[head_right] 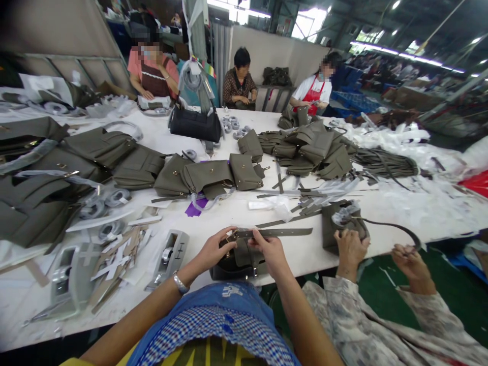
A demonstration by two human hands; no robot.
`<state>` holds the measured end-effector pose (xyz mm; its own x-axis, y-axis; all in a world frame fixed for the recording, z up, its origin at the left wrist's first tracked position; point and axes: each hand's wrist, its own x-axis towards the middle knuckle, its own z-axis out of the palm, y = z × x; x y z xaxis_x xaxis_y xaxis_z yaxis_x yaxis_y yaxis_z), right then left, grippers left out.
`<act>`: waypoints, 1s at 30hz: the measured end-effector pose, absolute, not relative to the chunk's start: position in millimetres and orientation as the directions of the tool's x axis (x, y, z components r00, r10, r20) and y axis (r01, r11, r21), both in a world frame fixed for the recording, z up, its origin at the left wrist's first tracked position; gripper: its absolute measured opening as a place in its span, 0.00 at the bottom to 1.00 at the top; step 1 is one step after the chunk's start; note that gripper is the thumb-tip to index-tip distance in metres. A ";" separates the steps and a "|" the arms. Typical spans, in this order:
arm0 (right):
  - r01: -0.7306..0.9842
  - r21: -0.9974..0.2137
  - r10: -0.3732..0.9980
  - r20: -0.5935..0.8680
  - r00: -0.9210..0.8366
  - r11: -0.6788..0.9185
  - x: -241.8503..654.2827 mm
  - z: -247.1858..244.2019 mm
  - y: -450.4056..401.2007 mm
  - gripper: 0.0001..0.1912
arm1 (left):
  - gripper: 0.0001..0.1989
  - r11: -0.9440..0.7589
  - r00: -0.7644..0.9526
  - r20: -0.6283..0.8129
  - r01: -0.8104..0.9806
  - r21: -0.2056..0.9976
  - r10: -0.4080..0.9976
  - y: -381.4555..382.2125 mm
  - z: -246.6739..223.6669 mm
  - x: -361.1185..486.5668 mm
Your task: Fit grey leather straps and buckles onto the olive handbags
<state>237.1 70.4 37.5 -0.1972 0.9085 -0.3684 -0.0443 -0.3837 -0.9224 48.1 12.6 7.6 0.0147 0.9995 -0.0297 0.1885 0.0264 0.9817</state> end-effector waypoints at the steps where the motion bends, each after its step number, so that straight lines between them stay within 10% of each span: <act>1: -0.128 -0.899 0.898 -0.390 -0.206 -0.420 239.4 37.3 72.0 0.16 | 0.24 0.043 0.012 -0.046 0.168 0.985 0.999 11.0 7.4 46.9; 8: -0.261 -0.865 0.899 -0.381 -0.216 -0.429 241.1 29.8 71.4 0.16 | 0.23 0.061 0.029 -0.063 0.072 0.996 0.998 8.4 6.9 45.7; 17: 0.188 -0.969 0.962 -0.197 -0.189 -0.161 230.2 34.1 60.0 0.18 | 0.22 0.089 0.026 -0.091 0.043 0.995 0.996 10.7 4.9 54.9; 30: 0.290 -0.957 0.969 -0.063 -0.237 0.009 225.5 39.4 56.8 0.15 | 0.20 0.157 0.017 -0.157 -0.003 0.988 0.987 16.4 10.8 54.4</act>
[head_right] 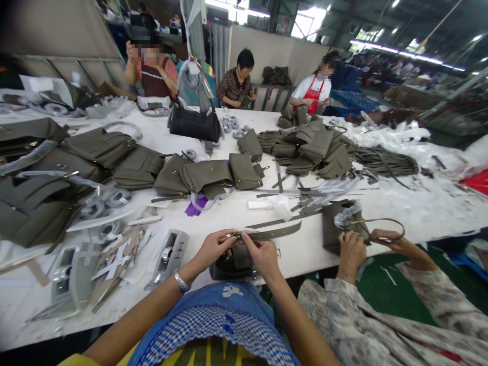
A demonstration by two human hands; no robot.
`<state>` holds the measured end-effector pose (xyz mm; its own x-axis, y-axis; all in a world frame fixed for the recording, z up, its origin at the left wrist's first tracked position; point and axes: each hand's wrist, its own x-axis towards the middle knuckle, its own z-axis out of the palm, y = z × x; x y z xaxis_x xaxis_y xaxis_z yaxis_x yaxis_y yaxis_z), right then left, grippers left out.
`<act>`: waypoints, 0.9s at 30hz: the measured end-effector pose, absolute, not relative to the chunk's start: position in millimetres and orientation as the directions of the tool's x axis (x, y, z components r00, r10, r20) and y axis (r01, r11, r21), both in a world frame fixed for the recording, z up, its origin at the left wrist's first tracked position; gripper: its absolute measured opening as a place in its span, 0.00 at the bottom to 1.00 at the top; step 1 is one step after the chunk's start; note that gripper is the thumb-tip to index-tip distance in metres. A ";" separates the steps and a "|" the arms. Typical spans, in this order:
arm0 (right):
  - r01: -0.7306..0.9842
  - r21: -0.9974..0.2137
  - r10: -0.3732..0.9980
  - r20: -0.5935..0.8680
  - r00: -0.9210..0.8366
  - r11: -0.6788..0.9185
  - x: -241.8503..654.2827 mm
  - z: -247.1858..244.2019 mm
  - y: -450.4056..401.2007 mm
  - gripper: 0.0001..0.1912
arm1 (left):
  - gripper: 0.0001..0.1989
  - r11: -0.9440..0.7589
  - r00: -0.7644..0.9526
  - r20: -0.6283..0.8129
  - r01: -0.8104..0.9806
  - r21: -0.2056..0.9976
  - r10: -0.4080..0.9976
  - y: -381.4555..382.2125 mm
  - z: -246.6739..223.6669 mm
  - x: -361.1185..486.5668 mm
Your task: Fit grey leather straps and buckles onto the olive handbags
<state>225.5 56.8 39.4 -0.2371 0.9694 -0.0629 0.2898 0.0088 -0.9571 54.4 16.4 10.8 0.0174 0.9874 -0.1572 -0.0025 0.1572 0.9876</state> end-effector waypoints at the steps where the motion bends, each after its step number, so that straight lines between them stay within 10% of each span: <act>1: 0.295 -0.955 0.970 -0.053 -0.236 0.020 225.4 39.1 56.9 0.15 | 0.20 0.154 0.024 -0.154 -0.001 0.988 0.988 16.7 10.7 54.1; 27: 0.424 -0.827 0.855 0.122 -0.504 0.369 218.0 51.6 61.8 0.10 | 0.22 0.178 0.120 -0.202 0.184 0.967 0.972 28.9 5.8 45.5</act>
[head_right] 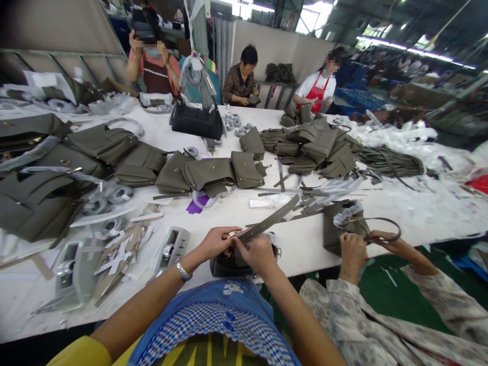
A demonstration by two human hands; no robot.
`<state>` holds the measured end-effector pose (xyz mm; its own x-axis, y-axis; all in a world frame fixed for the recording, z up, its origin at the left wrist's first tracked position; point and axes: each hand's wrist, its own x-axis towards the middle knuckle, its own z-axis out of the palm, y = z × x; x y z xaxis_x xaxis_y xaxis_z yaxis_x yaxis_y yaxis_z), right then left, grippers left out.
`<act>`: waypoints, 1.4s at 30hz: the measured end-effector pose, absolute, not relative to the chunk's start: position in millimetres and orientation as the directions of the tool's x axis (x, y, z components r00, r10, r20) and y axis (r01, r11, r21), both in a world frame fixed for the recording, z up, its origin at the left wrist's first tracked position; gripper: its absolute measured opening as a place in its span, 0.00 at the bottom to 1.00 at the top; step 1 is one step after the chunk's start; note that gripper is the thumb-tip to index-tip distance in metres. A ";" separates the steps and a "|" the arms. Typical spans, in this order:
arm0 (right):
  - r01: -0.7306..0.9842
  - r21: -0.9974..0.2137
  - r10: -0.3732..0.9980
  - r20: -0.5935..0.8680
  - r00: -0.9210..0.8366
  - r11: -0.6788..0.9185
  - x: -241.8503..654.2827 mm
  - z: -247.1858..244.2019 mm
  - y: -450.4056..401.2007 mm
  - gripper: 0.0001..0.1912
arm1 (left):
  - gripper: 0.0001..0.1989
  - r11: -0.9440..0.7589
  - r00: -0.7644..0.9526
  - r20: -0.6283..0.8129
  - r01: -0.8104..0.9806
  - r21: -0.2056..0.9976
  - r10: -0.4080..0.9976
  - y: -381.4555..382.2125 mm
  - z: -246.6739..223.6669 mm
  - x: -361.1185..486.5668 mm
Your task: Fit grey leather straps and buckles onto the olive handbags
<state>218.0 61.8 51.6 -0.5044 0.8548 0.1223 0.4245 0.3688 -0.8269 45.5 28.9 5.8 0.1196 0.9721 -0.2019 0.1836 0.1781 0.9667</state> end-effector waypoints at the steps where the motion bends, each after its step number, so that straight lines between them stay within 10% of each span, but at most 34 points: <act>1: 0.429 -0.814 0.839 0.126 -0.529 0.392 217.0 50.1 60.6 0.11 | 0.21 0.177 0.109 -0.201 0.199 0.964 0.974 28.9 5.0 46.5; 7: 0.318 -0.916 0.897 0.091 -0.433 0.246 217.9 52.5 68.1 0.11 | 0.24 0.122 0.139 -0.134 0.094 0.988 0.981 21.1 10.5 46.8; 13: -0.273 -0.935 0.919 -0.110 -0.379 -0.225 243.4 81.7 95.7 0.06 | 0.27 0.030 0.127 -0.043 0.101 0.994 0.991 12.6 13.5 30.1; 19: -0.438 -0.895 0.973 0.020 -0.229 -0.084 277.4 87.6 113.5 0.13 | 0.22 0.001 0.105 -0.022 0.197 0.980 0.994 8.6 7.2 26.6; 30: 0.147 -0.980 0.760 -0.196 -0.620 -0.132 281.6 111.7 90.0 0.13 | 0.19 0.063 -0.114 -0.063 0.003 0.998 0.991 3.8 -4.6 37.1; 42: 0.669 -0.624 0.767 -0.168 -0.619 0.403 267.3 107.2 91.4 0.13 | 0.17 0.069 -0.167 -0.054 0.086 0.994 0.984 2.9 -6.5 40.8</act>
<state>267.3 91.4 107.2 -0.6193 0.7670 -0.1681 0.6689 0.4032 -0.6244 40.8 2.9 -6.5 -0.1668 0.9845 -0.0543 0.0864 0.0695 0.9938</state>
